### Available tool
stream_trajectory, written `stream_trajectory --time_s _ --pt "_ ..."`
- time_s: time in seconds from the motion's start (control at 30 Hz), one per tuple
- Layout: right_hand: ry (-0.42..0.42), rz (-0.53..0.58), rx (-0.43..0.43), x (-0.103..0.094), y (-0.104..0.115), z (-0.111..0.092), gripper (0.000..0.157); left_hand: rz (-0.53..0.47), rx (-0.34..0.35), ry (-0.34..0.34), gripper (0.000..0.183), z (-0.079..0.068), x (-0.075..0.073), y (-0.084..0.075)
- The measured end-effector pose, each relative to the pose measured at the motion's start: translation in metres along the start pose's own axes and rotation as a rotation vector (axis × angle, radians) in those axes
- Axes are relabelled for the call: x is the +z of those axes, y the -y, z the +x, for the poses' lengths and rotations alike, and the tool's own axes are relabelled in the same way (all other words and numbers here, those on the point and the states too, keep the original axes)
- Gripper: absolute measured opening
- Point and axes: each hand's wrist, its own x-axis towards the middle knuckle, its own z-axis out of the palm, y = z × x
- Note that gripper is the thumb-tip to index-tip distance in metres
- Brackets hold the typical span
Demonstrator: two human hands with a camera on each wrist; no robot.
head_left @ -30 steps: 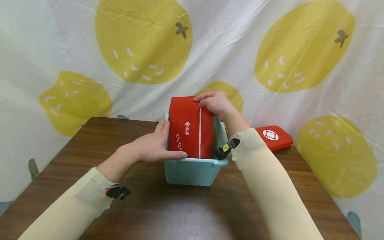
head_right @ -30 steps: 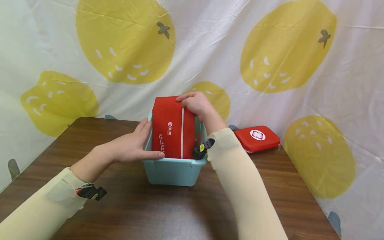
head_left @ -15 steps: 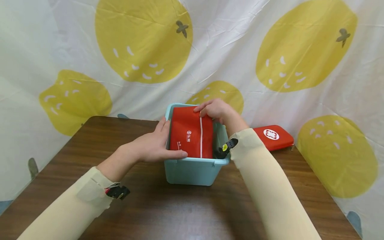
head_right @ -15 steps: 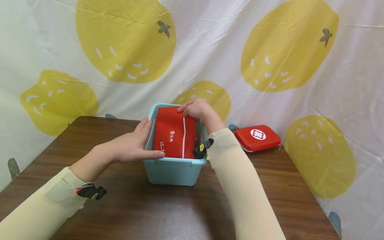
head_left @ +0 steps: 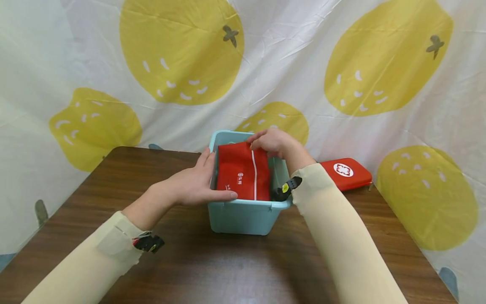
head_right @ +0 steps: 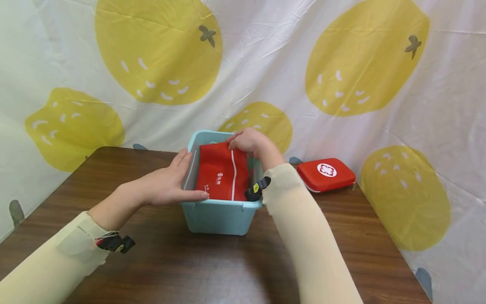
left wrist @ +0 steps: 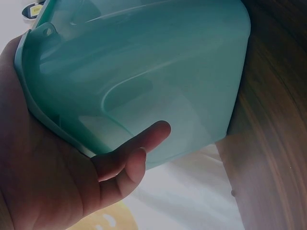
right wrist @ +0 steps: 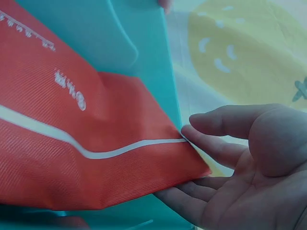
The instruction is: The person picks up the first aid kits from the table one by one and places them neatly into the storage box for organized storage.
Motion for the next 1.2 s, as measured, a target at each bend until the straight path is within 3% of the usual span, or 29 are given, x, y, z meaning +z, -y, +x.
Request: stream_trajectory --time_s 0.3,0.47,0.7,0.93,1.1,1.2 --pt "-0.042 0.071 -0.019 -0.01 0.005 -0.009 0.048 -0.006 0.003 -0.005 0.143 -0.001 0.001 0.0" --pt "-0.081 0.074 -0.075 -0.023 0.007 -0.017 0.048 0.008 0.008 -0.013 0.143 0.0 0.001 0.002" --pt "-0.093 0.192 -0.172 -0.047 0.0 -0.038 0.049 0.008 0.0 -0.005 0.141 -0.001 0.002 0.003" --pt "-0.172 0.312 -0.279 -0.075 -0.031 -0.058 0.046 0.013 -0.01 -0.005 0.139 -0.002 0.0 0.004" --pt "-0.241 0.453 -0.313 -0.089 -0.069 -0.066 0.029 0.008 -0.011 -0.01 0.138 -0.003 -0.001 0.007" --pt "-0.271 0.475 -0.301 -0.097 -0.093 -0.069 0.021 0.006 -0.004 -0.019 0.138 -0.002 0.001 0.007"
